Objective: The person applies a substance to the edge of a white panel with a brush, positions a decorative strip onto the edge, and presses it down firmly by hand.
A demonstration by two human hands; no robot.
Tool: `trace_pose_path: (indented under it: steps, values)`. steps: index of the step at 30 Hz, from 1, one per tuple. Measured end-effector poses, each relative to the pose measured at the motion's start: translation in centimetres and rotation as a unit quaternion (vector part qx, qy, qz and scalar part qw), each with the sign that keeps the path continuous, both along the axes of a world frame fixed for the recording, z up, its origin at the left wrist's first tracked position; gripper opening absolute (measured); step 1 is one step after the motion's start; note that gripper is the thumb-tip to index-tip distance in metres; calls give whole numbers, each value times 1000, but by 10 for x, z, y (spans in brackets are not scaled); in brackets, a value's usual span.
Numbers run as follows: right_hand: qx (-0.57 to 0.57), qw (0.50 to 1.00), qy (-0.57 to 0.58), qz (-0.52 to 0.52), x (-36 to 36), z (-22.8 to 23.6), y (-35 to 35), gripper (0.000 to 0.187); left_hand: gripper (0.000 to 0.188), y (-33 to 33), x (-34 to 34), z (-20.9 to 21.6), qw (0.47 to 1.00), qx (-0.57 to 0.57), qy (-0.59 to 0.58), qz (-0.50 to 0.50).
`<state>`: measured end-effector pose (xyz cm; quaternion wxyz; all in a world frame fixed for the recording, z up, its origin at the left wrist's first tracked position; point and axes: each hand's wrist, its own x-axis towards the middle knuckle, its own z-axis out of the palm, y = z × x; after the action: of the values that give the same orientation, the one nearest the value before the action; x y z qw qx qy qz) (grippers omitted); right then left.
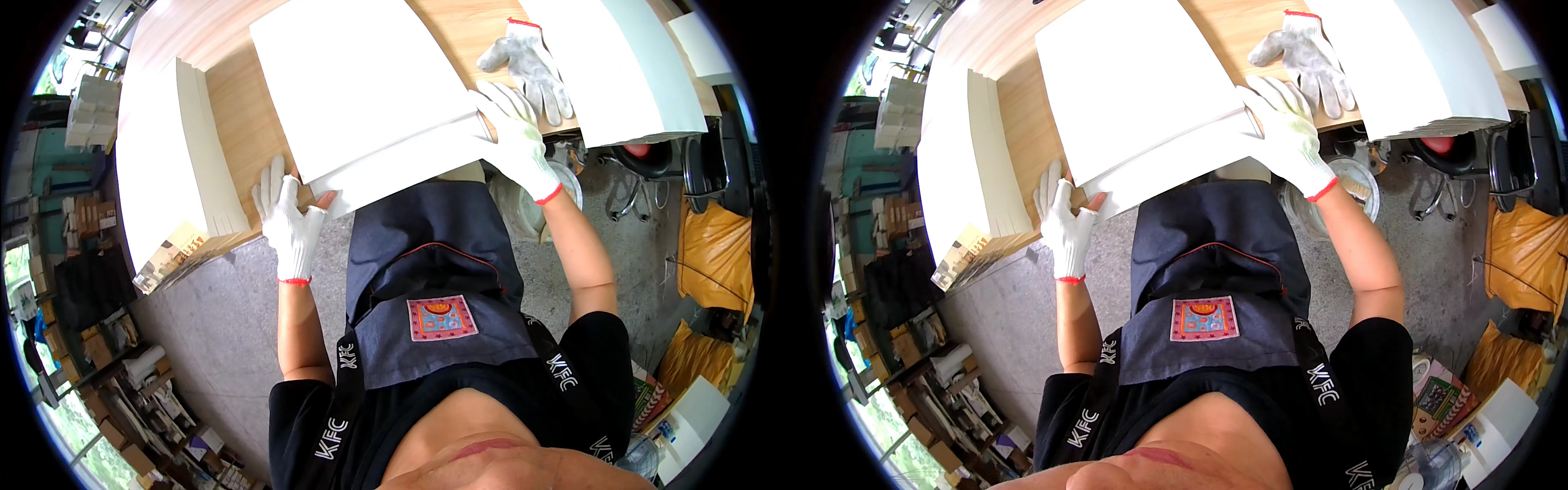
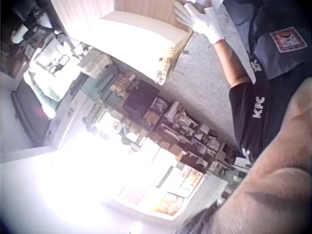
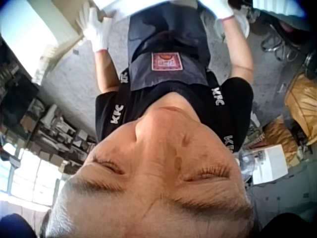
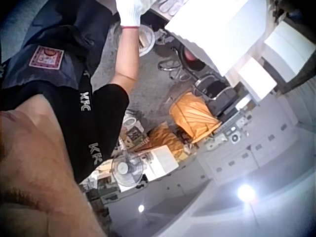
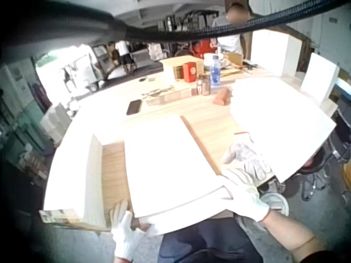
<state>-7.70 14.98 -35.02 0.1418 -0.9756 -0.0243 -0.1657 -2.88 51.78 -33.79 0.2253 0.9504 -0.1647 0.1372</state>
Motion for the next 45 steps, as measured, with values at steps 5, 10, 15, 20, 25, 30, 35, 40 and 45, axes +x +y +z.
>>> trace_pose_path:
  steps: [5, 10, 15, 20, 25, 30, 35, 40, 45]
  values:
    - [-10, 1000, -15, 18, 2, 2, 5, 68, 54, 6, 7, -4, 999, 15, -33, -28]
    - [-17, 1000, -1, 17, 1, 0, 4, 70, 54, 5, 8, -1, 999, 7, -29, -29]
    - [-12, 1000, 10, 21, 4, -2, 5, 70, 57, 11, 6, -9, 999, 23, -34, -18]
    - [-7, 1000, 10, 22, 1, -1, 1, 70, 58, 7, 5, -8, 999, 15, -38, -25]
    - [-7, 1000, 4, 24, 1, 1, 4, 70, 58, 6, 4, -7, 998, 47, -47, -20]
    - [-7, 1000, 10, 15, 1, 1, 3, 71, 57, 4, 5, -4, 996, 58, -55, -27]
    - [-10, 1000, 19, 7, 1, -2, 4, 72, 53, 5, 5, -3, 994, 62, -79, -40]
    - [-10, 1000, 19, 4, 0, 0, 5, 72, 53, 4, 4, -3, 995, 60, -76, -35]
    - [-6, 1000, 14, 12, 1, 1, 5, 72, 54, 6, 4, -4, 995, 58, -75, -32]
